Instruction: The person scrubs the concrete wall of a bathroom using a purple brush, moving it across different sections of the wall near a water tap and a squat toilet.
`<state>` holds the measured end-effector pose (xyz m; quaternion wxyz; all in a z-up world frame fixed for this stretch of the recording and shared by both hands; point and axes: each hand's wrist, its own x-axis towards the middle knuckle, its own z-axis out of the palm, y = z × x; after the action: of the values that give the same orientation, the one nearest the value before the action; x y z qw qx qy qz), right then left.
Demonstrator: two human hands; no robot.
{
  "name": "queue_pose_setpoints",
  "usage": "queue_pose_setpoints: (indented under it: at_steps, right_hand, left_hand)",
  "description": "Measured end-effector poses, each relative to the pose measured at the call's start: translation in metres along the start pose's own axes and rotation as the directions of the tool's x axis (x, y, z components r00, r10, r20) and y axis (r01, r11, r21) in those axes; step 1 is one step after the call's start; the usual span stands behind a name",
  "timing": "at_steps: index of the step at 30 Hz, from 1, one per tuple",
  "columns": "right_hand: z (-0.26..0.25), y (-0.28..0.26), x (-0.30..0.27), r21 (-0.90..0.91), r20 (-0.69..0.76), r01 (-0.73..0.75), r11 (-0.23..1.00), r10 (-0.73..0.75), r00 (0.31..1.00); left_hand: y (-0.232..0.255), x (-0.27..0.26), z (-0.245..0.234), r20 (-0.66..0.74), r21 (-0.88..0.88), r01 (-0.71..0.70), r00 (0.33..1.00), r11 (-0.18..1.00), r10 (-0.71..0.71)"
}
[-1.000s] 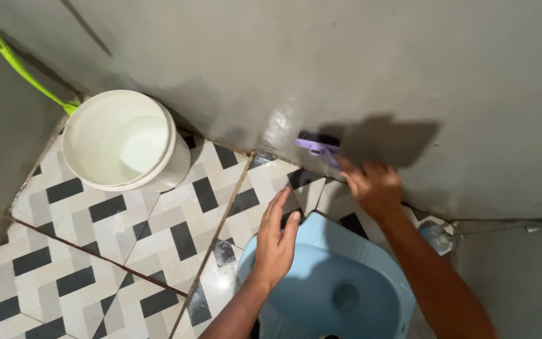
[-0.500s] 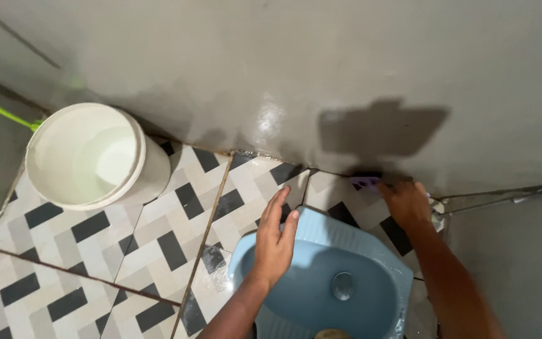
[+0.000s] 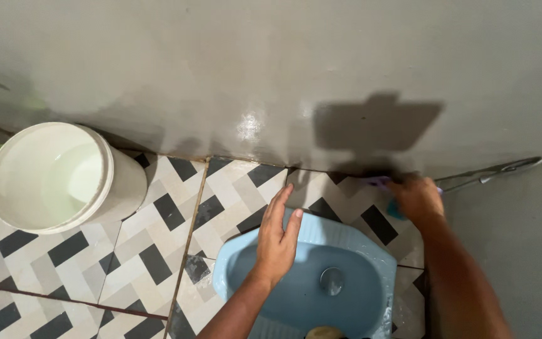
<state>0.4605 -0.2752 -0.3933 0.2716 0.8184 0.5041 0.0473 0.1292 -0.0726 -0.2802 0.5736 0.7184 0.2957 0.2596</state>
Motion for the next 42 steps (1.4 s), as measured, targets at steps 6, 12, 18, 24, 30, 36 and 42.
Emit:
queue_pose_setpoints:
  at_steps: [6,12,18,24,30,36,42]
  right_hand:
    - [-0.054,0.009,-0.006,0.574,0.022,-0.217,0.79,0.25,0.968]
    - [-0.195,0.041,-0.024,0.278,-0.081,0.005,0.961,0.018,0.997]
    - [-0.172,0.038,-0.011,0.814,0.233,-0.371,0.447,0.334,0.913]
    - [-0.179,0.024,-0.015,0.107,-0.486,0.131,0.986,-0.063,0.872]
    - [-0.288,0.045,-0.028,0.164,-0.694,0.146,0.976,0.009,0.72]
    - [-0.234,0.037,-0.02,0.151,-0.595,0.156,0.976,-0.036,0.803]
    - [-0.228,0.032,-0.017,0.226,-0.419,0.109,0.968,-0.004,0.908]
  left_hand:
    - [0.003,-0.004,0.003,0.02,0.007,0.038,0.999,0.999,-0.038]
    - [0.032,-0.008,-0.001,0.019,0.001,0.03,0.999,1.0,-0.03]
    - [0.054,-0.014,-0.008,-0.024,-0.019,0.009,1.0,1.0,-0.009]
    - [0.088,-0.026,-0.024,0.013,-0.034,0.078,0.997,0.996,-0.078]
    - [0.136,-0.02,-0.059,-0.006,-0.029,0.044,0.999,0.999,-0.044]
    - [0.154,-0.019,-0.074,-0.02,-0.009,0.005,1.0,1.0,-0.006]
    - [0.157,-0.02,-0.077,-0.006,-0.002,0.023,1.0,1.0,-0.023]
